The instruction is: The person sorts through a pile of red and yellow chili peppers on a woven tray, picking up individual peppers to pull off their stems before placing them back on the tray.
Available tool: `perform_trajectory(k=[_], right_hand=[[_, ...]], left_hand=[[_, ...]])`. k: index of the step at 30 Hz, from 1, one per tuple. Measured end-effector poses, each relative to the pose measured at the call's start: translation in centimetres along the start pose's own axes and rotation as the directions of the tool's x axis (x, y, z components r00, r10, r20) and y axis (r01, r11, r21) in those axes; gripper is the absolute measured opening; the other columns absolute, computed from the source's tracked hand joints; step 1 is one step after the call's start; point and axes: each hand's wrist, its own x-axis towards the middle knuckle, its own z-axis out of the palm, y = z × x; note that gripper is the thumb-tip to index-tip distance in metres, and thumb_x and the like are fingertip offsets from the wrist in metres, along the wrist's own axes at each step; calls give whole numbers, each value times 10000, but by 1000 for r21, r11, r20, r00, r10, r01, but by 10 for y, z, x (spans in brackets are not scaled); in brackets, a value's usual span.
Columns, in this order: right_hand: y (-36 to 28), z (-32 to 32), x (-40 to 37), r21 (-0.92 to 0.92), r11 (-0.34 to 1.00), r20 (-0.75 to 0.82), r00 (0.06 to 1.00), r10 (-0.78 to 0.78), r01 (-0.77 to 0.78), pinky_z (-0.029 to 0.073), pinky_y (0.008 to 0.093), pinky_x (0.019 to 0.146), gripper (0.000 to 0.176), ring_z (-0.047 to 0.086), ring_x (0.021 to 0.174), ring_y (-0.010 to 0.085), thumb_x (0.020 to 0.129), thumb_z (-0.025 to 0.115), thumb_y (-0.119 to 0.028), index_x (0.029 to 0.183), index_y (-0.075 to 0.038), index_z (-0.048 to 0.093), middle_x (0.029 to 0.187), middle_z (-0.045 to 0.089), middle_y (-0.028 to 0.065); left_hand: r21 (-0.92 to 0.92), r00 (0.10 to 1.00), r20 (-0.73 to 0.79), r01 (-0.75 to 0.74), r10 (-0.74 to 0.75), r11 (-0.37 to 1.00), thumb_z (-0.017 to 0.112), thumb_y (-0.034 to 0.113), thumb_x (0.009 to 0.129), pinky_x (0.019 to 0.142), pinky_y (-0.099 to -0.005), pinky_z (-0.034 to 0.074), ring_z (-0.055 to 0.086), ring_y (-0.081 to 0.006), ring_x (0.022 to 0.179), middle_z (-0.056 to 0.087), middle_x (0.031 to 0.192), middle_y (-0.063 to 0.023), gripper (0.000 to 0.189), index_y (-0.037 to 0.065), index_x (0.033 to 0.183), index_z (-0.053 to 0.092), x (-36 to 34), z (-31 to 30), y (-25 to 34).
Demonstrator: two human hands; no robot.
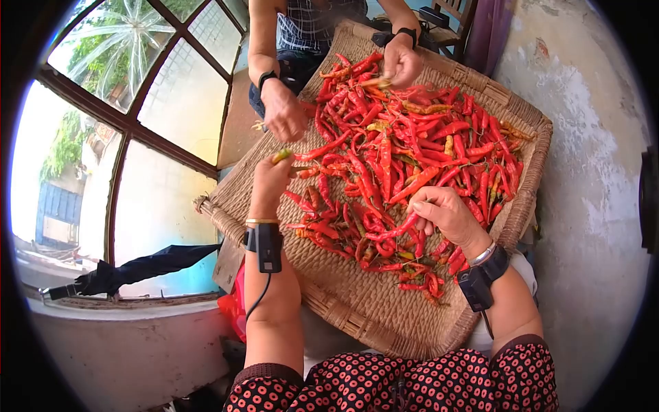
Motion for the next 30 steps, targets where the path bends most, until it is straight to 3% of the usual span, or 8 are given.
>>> perform_trajectory(k=[7,9,11,14,16,25,27,30], right_hand=[[8,1,4,56,998,-33,999,32,-30,445,192,499,192,539,564,56,873,555,-206,868,-20,601,683,573,6],[14,2,7,113,994,-102,995,19,-7,442,194,507,184,537,563,57,874,557,-202,888,-23,598,673,570,11],[14,0,8,89,995,-122,992,44,-33,440,195,510,177,536,567,56,874,556,-194,906,-25,596,673,569,12],[16,1,8,127,991,-92,994,54,-42,440,191,508,175,535,556,56,869,561,-194,911,-28,600,670,568,11],[15,1,7,160,985,-88,993,75,-60,438,188,504,178,534,552,55,870,559,-198,913,-30,602,670,569,11],[15,-9,7,253,963,10,995,95,-94,471,202,560,223,573,635,71,887,539,-207,975,-8,588,778,612,33],[19,-14,13,-193,942,-410,850,-332,275,454,238,498,204,546,522,106,846,603,-207,890,-7,600,656,593,8],[18,-37,11,-657,742,-497,663,-561,135,471,329,660,186,567,710,203,770,649,-142,907,-23,609,820,599,67]], left_hand=[[-309,989,-34,-145,142,940,645,135,805,470,-189,400,516,-68,590,580,867,-47,376,-4,1127,510,5,-3,-9],[-53,983,-112,-155,148,987,676,145,770,533,-217,458,573,-123,707,532,1078,-128,579,-6,1257,400,4,0,-12],[822,546,71,-506,835,261,706,151,741,605,-243,470,582,-140,756,534,1117,-152,530,18,1204,486,-3,7,-10],[339,916,360,-304,176,890,697,134,757,629,-235,455,568,-129,777,575,1032,-98,405,12,1118,559,-60,44,35],[163,715,608,-536,344,828,673,110,783,584,-234,442,548,-108,695,592,866,-65,323,0,1072,581,-86,64,40],[273,738,673,-309,48,911,625,95,818,512,-230,414,525,-55,589,589,658,-10,146,-12,918,637,-96,69,28],[203,843,537,-155,22,967,598,114,850,487,-199,401,489,-28,536,570,651,27,147,4,932,653,-82,56,23],[90,952,303,-64,34,994,608,160,852,507,-194,406,520,-57,558,588,679,2,219,-20,976,627,-58,35,20]])
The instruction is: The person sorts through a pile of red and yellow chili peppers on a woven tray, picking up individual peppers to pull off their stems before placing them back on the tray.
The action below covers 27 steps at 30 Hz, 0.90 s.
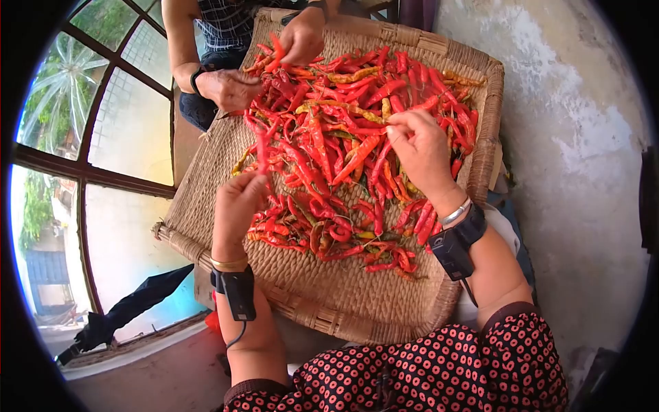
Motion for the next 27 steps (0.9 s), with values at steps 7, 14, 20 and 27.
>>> perform_trajectory(k=[7,14,20,27], right_hand=[[7,-3,-3,-641,756,27,988,-152,134,434,396,798,291,533,938,299,729,667,-166,981,-63,564,935,563,102],[8,0,-6,-426,905,294,946,133,5,464,373,590,140,614,660,278,799,586,-165,837,-35,624,689,618,126],[-37,-1,-12,55,957,402,884,240,-285,437,261,499,183,545,524,90,835,584,-177,859,-1,627,654,583,46],[-38,11,-21,469,704,567,793,223,-534,441,198,494,198,533,560,46,883,544,-181,874,5,612,707,588,1]], left_hand=[[630,776,-286,-290,563,720,656,143,787,756,-355,467,610,-309,876,617,952,-184,377,-39,1098,547,8,13,-10],[282,883,264,-456,388,844,646,127,797,602,-300,480,622,-196,655,641,754,-138,211,1,965,635,-19,75,7],[130,894,305,-380,327,916,662,145,800,606,-272,473,595,-140,666,623,783,-99,269,-10,1014,615,-17,81,0],[36,850,518,-137,98,990,642,118,832,551,-182,409,477,-11,628,555,699,52,165,-10,935,619,-22,80,6]])
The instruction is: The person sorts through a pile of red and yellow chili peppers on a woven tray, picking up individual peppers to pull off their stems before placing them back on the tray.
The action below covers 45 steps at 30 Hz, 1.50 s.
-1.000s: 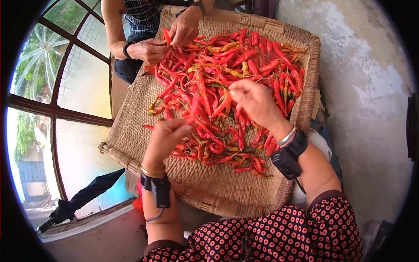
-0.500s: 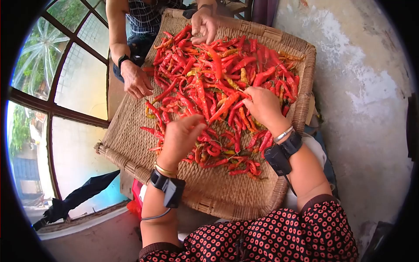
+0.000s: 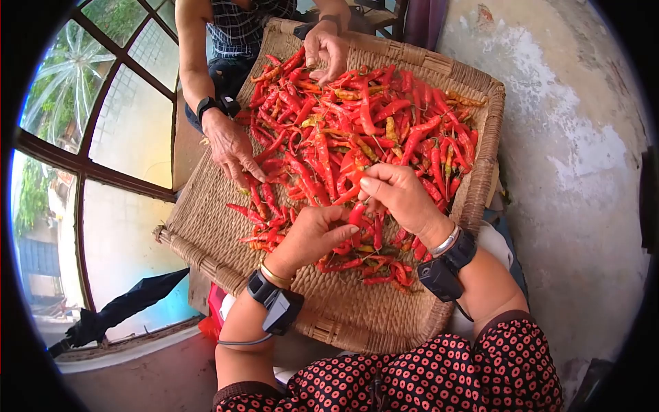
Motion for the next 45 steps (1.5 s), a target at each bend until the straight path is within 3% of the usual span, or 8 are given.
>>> perform_trajectory(k=[4,9,14,20,30,36,41,45], right_hand=[[-2,-14,3,140,987,-154,983,97,-76,392,178,465,203,521,534,40,898,522,-201,810,-32,591,688,580,-5],[-2,-11,-1,-57,995,-124,989,75,-83,422,209,499,192,524,537,58,894,526,-180,913,-7,606,679,570,-5],[11,10,-3,-320,941,53,994,-94,106,474,294,603,187,615,651,162,838,563,-124,990,-32,620,727,624,98],[17,16,-6,-509,767,279,918,-281,390,479,371,716,193,614,793,293,803,606,-195,909,-35,620,823,624,134],[30,-6,7,-700,563,269,892,-362,440,473,411,741,245,570,869,325,790,592,-126,1018,-55,540,997,521,119],[32,1,3,-797,564,259,966,-2,215,450,401,823,373,542,969,347,784,579,-69,1145,-42,488,1142,478,140],[24,9,3,-612,641,292,885,-362,464,466,403,763,254,557,892,341,781,556,-43,1032,-19,519,965,526,149],[16,16,1,-483,705,294,854,-429,520,469,374,763,238,559,891,325,780,547,-20,1018,-17,532,964,537,144]], left_hand=[[80,992,92,76,-83,994,637,104,831,543,-181,410,487,-12,611,553,681,52,111,-4,840,613,-8,-24,6],[-516,753,-636,-251,-169,819,487,269,928,464,-193,368,454,-49,478,622,715,-20,284,10,951,599,-1,-54,-17],[-427,934,-279,90,-225,900,478,305,930,453,-184,362,463,-42,497,644,772,-33,356,-3,1077,578,-7,-34,-3],[-586,948,-264,-12,-176,811,589,164,865,468,-166,371,466,-27,519,623,765,12,294,27,1124,563,4,-15,-1],[-586,675,-711,-417,-195,694,540,121,897,483,-193,445,503,-60,558,550,776,5,197,34,1074,536,-14,-98,-29],[-358,428,-887,-397,-175,845,556,55,861,536,-197,448,519,-63,583,610,877,-33,470,7,1291,372,1,-64,-19],[-172,963,-269,-45,-3,984,552,161,890,488,-172,393,486,-24,548,574,735,37,245,27,1091,593,-2,-29,-7],[-273,996,-78,-54,34,960,581,206,883,469,-159,363,445,-6,534,569,728,53,272,28,1089,579,0,-11,-3]])
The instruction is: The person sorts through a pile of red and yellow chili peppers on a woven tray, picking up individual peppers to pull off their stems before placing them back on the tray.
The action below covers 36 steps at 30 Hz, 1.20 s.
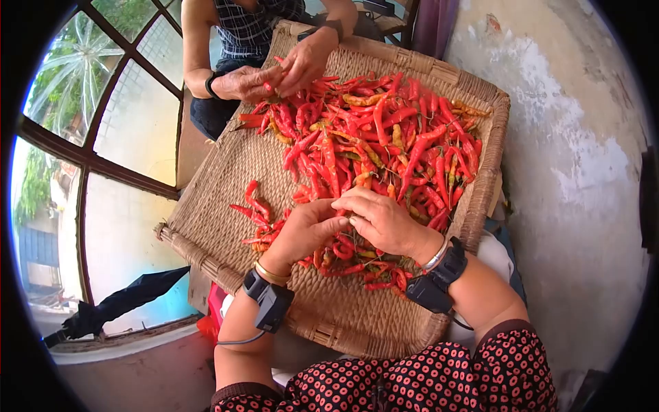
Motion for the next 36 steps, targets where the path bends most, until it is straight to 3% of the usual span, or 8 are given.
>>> perform_trajectory(k=[3,7,11,13,18,22,30,36], right_hand=[[-2,-14,5,-70,996,-69,997,44,-49,472,375,754,217,565,879,320,791,543,-39,1007,-21,541,955,544,142],[22,-44,-3,-478,831,-290,944,156,-285,485,417,702,198,585,803,335,810,548,-106,997,-42,548,986,547,138],[23,-55,-7,-602,695,-272,919,284,-393,485,436,681,218,588,774,353,815,537,-110,1024,-49,536,1043,525,150],[28,-51,-14,-645,668,-148,919,366,-370,484,454,664,235,589,750,368,815,531,-109,1043,-54,523,1068,503,167],[38,-45,-15,-676,663,-134,938,318,-322,474,460,668,103,569,747,363,792,556,-113,833,-23,530,926,484,182],[25,-32,-3,-429,859,-212,956,205,-280,477,422,685,130,583,784,324,800,574,-139,909,-69,589,831,569,131],[-13,0,-2,-40,990,37,990,136,-135,488,390,743,353,593,868,335,804,568,-81,1144,-48,478,971,572,156],[-17,-2,-5,262,940,106,975,196,-218,440,361,893,535,545,1067,311,810,548,-49,1305,-33,345,1184,517,176]], left_hand=[[-92,967,-160,185,-198,978,577,162,878,435,-148,333,438,-7,504,584,707,44,166,57,1004,604,2,-16,0],[-302,874,-483,-107,-56,947,535,157,898,432,-155,371,478,-26,521,613,819,-35,204,38,1059,577,3,-45,3],[-495,696,-701,-320,-154,808,532,139,889,527,-186,444,569,-88,675,591,988,-71,500,37,1334,327,0,-50,3],[-479,717,-680,-279,-152,832,537,155,892,550,-204,463,574,-105,669,582,1059,-85,606,58,1392,208,-1,-48,-1],[-388,903,-421,-92,-88,917,541,148,892,560,-198,455,565,-74,655,620,983,-58,327,23,1189,487,0,-29,-2],[-232,982,-162,60,-100,971,555,165,893,541,-175,439,535,-49,604,637,899,-30,265,3,1103,550,1,-13,0],[-111,974,105,212,-201,971,524,327,910,466,-170,377,467,-28,551,576,807,22,421,6,1181,510,1,-7,0],[-438,985,100,171,-141,883,595,233,870,455,-159,338,418,-22,544,569,844,26,403,30,1197,476,0,0,1]])
